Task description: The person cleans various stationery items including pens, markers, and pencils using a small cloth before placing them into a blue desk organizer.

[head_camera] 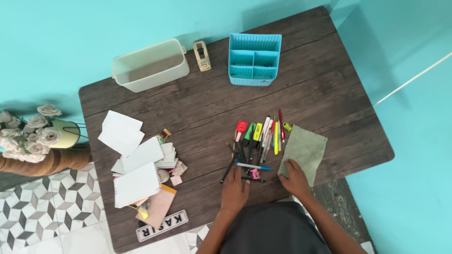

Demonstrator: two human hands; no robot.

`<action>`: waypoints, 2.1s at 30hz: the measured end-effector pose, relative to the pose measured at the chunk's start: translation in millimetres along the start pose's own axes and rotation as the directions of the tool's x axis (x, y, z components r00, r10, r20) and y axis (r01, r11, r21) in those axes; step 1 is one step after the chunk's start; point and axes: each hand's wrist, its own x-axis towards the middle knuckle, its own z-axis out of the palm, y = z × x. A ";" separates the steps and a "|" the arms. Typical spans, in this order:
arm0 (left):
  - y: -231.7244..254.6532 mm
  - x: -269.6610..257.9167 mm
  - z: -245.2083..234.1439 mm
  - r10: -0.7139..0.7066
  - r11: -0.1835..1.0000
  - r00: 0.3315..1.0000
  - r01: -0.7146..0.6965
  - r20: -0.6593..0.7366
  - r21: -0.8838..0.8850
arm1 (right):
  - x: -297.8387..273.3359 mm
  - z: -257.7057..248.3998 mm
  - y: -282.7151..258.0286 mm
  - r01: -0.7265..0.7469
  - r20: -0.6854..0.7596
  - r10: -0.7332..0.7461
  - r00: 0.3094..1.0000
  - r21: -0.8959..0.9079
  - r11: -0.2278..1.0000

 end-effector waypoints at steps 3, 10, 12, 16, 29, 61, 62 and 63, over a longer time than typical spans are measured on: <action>2.5 20.7 14.6 0.046 0.998 0.995 -0.042 -0.086 0.038 | -3.0 -31.3 -3.6 0.058 -0.069 -0.061 0.996 -0.047 0.997; 21.1 97.3 12.5 0.066 0.997 0.983 -0.071 -0.172 -0.023 | 49.6 -78.3 -3.6 0.021 -0.102 -0.010 0.995 0.108 0.994; 27.5 129.0 5.1 0.005 0.999 0.984 -0.013 -0.176 -0.044 | 77.3 -91.6 -5.1 0.100 -0.146 -0.083 0.986 0.116 0.988; 37.9 193.5 -5.9 0.042 0.999 0.969 -0.042 -0.244 0.003 | 139.5 -105.0 -21.2 0.086 -0.120 -0.058 0.991 0.239 0.967; 59.1 343.1 -34.6 0.248 0.882 0.928 -0.097 -0.278 0.462 | 290.1 -125.1 -103.0 0.080 0.066 -0.102 0.993 0.282 0.956; 25.1 459.5 -81.2 0.083 0.982 0.866 0.011 -0.492 0.186 | 444.8 -135.0 -153.9 0.140 0.063 -0.145 0.987 0.082 0.987; 25.7 458.8 -82.2 0.089 0.981 0.864 0.009 -0.495 0.192 | 443.6 -136.6 -154.2 0.140 0.066 -0.146 0.987 0.092 0.986; 27.3 457.4 -83.5 0.094 0.981 0.863 0.006 -0.497 0.196 | 442.2 -139.2 -154.3 0.140 0.069 -0.147 0.987 0.100 0.985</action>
